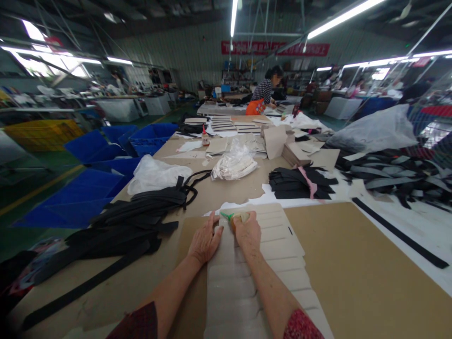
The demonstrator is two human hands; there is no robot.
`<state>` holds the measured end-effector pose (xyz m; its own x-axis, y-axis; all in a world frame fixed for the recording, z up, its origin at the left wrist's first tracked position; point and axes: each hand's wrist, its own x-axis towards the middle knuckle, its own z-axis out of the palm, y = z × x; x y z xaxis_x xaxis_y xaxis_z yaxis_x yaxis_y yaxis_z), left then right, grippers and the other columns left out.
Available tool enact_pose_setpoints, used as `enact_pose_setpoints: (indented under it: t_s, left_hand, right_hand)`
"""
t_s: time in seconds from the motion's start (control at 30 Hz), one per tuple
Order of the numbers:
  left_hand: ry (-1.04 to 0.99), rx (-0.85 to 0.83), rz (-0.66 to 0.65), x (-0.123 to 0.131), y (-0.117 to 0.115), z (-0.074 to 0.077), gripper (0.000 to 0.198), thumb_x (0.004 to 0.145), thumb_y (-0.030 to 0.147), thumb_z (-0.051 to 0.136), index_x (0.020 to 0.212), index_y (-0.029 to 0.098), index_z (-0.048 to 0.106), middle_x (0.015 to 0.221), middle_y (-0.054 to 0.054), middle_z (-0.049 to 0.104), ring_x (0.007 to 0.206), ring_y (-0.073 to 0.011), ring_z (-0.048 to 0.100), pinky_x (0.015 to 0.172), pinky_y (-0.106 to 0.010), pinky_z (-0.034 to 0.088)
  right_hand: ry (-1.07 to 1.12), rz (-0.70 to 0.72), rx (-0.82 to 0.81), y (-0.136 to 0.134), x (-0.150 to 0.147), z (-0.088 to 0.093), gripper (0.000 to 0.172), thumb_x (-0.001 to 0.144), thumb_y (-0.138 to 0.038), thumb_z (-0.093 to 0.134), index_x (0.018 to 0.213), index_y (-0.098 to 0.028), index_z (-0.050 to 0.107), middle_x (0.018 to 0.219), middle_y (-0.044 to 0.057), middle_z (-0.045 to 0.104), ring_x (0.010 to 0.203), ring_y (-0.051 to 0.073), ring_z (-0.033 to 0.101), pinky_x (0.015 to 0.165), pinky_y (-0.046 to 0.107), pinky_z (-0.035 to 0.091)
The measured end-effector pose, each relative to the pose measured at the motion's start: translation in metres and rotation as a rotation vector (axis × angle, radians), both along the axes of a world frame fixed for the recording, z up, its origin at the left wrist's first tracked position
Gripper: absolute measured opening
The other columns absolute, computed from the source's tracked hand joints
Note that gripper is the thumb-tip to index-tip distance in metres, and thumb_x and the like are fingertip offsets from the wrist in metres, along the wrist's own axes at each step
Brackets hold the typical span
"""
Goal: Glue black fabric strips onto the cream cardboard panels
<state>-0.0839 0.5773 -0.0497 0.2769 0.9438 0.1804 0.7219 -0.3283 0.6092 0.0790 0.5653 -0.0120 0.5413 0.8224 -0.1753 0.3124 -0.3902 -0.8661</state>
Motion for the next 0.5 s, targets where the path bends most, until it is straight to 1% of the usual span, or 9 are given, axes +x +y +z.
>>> enact_pose_setpoints:
  t_s: [0.07,0.13,0.2,0.27,0.37,0.43,0.5]
  left_hand:
    - [-0.025,0.007,0.007,-0.001,0.002,-0.004,0.065,0.097,0.041,0.039,0.152,0.011,0.02,0.138,-0.015,0.057,0.13,-0.0271,0.051,0.11,-0.044,0.038]
    - [-0.05,0.013,0.022,-0.002,0.004,-0.008,0.065,0.097,0.042,0.038,0.151,0.01,0.021,0.137,-0.017,0.057,0.127,-0.0286,0.054,0.108,-0.046,0.04]
    - [-0.075,0.015,0.035,-0.004,0.006,-0.012,0.063,0.097,0.043,0.037,0.15,0.011,0.023,0.136,-0.018,0.057,0.123,-0.0293,0.057,0.105,-0.047,0.043]
    - [-0.103,0.012,0.05,-0.005,0.008,-0.015,0.06,0.098,0.043,0.037,0.149,0.012,0.026,0.131,-0.019,0.06,0.116,-0.0286,0.062,0.102,-0.046,0.046]
    - [-0.145,0.008,0.085,-0.007,0.01,-0.016,0.056,0.097,0.042,0.037,0.145,0.015,0.032,0.12,-0.017,0.066,0.099,-0.025,0.068,0.096,-0.043,0.05]
    - [-0.163,0.009,0.121,-0.008,0.012,-0.012,0.055,0.095,0.042,0.038,0.143,0.015,0.034,0.118,-0.015,0.066,0.091,-0.0225,0.069,0.094,-0.041,0.051]
    - [-0.167,0.01,0.158,-0.008,0.016,-0.004,0.053,0.093,0.042,0.04,0.138,0.014,0.04,0.116,-0.014,0.066,0.09,-0.0214,0.068,0.094,-0.04,0.051]
  right_hand:
    - [0.149,-0.042,0.034,-0.004,-0.002,0.003,0.038,0.072,-0.046,0.068,0.099,-0.025,0.053,0.084,0.003,0.067,0.077,0.022,0.065,0.062,0.03,0.048]
    - [0.32,-0.066,0.071,-0.012,0.002,0.008,0.038,0.076,-0.05,0.064,0.101,-0.024,0.053,0.084,0.002,0.068,0.064,0.018,0.063,0.046,0.024,0.041]
    - [0.461,-0.076,0.112,-0.026,0.015,0.015,0.035,0.08,-0.051,0.058,0.1,-0.022,0.054,0.083,0.002,0.068,0.056,0.014,0.061,0.037,0.02,0.033]
    - [0.665,-0.097,0.189,-0.049,0.039,0.022,0.034,0.08,-0.05,0.062,0.096,-0.021,0.058,0.083,0.002,0.068,0.055,0.012,0.059,0.035,0.017,0.03]
    - [1.056,-0.202,0.305,-0.098,0.089,0.028,0.035,0.074,-0.045,0.074,0.097,-0.022,0.062,0.081,0.002,0.068,0.054,0.009,0.057,0.033,0.012,0.032]
    - [1.141,-0.306,0.331,-0.138,0.124,0.029,0.035,0.074,-0.044,0.075,0.1,-0.023,0.064,0.084,0.003,0.07,0.058,0.011,0.06,0.037,0.014,0.04]
    - [1.155,-0.443,0.334,-0.181,0.157,0.026,0.038,0.073,-0.047,0.076,0.102,-0.024,0.066,0.089,0.005,0.07,0.066,0.014,0.064,0.045,0.018,0.051]
